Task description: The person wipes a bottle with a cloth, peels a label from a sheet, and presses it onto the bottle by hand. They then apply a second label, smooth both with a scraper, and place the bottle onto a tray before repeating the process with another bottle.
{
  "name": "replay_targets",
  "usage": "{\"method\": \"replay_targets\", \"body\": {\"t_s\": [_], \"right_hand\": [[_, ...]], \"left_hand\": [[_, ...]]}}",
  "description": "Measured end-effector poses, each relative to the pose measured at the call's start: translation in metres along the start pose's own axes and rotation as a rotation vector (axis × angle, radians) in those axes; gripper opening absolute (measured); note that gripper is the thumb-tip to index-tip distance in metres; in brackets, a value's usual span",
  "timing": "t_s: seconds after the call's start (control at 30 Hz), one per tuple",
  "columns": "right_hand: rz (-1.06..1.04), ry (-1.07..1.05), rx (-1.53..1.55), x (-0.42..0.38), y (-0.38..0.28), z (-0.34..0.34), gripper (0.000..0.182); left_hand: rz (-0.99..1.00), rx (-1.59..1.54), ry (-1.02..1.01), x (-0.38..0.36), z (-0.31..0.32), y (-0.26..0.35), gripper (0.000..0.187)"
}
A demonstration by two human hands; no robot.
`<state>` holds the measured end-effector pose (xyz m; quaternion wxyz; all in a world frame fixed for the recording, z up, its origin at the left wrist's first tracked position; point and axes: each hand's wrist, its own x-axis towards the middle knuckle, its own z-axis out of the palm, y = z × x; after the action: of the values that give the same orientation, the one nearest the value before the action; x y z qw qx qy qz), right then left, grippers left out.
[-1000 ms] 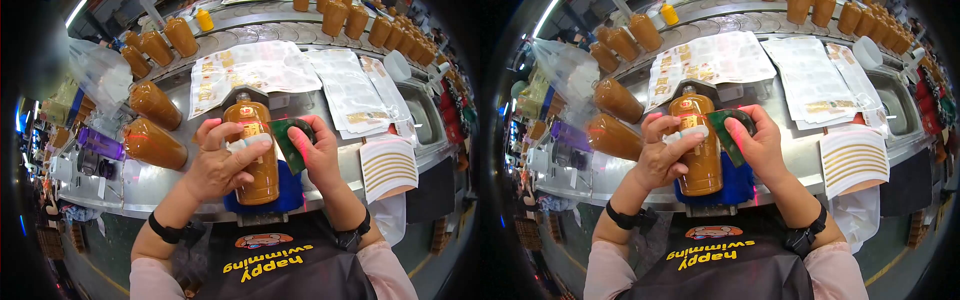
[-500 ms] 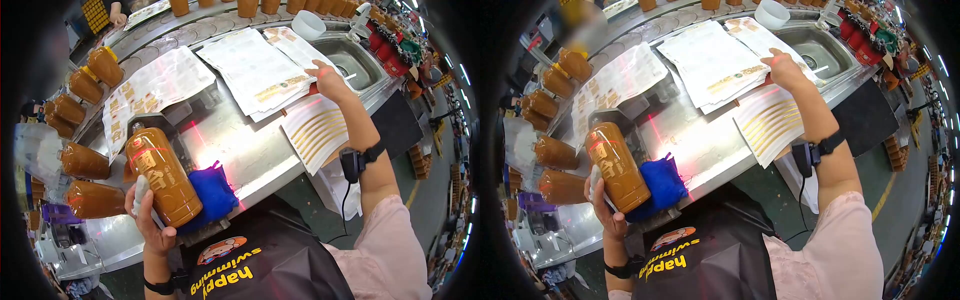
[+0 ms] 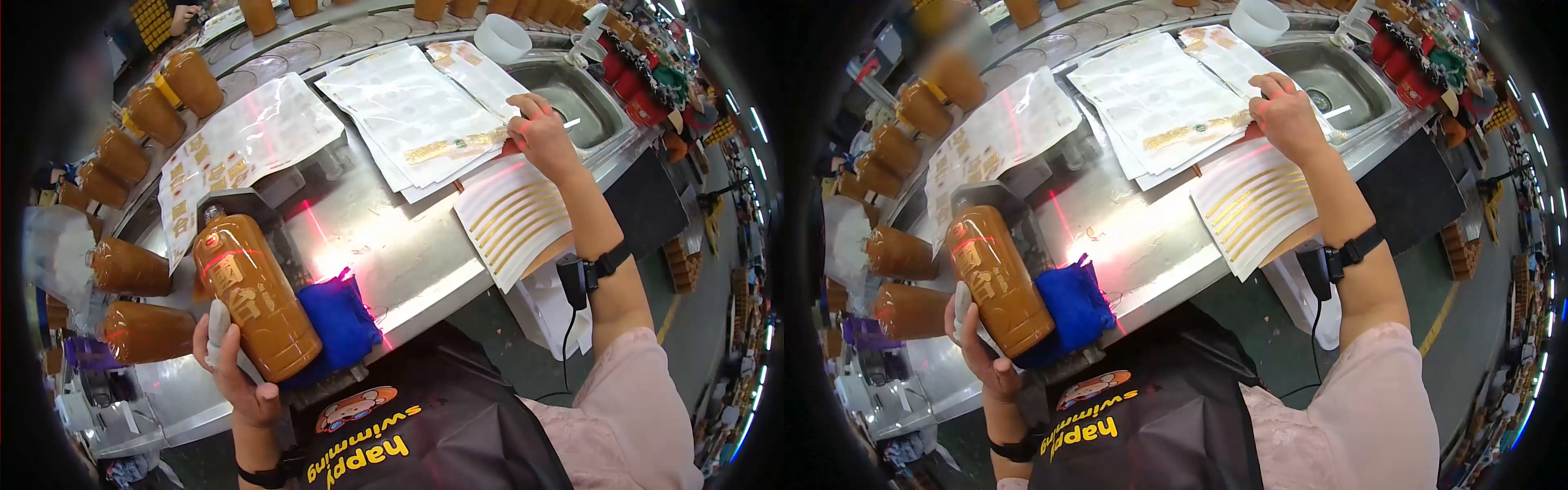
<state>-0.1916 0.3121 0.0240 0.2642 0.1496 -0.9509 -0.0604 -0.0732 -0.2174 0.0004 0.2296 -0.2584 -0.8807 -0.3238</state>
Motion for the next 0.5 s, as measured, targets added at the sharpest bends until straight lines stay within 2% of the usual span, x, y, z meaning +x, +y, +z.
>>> {"method": "replay_targets", "body": {"t_s": [0.13, 0.2, 0.23, 0.33, 0.5], "right_hand": [[0.08, -0.038, 0.032, -0.008, -0.002, 0.011, 0.009], [0.014, -0.126, 0.03, -0.014, 0.005, 0.022, 0.012], [0.031, -0.087, 0.104, -0.014, 0.002, 0.019, 0.017], [0.032, 0.004, 0.172, -0.013, -0.003, 0.014, 0.011], [-0.074, 0.133, 0.16, 0.01, -0.018, -0.015, 0.014]], "left_hand": [[-0.018, 0.002, 0.005, 0.007, -0.009, 0.007, 0.079], [0.049, 0.046, 0.006, 0.009, -0.008, 0.008, 0.074], [0.045, 0.045, 0.004, 0.01, -0.008, 0.013, 0.071], [0.056, 0.049, -0.035, 0.018, -0.017, 0.022, 0.063], [0.087, 0.052, -0.018, 0.034, -0.026, 0.032, 0.054]]}}
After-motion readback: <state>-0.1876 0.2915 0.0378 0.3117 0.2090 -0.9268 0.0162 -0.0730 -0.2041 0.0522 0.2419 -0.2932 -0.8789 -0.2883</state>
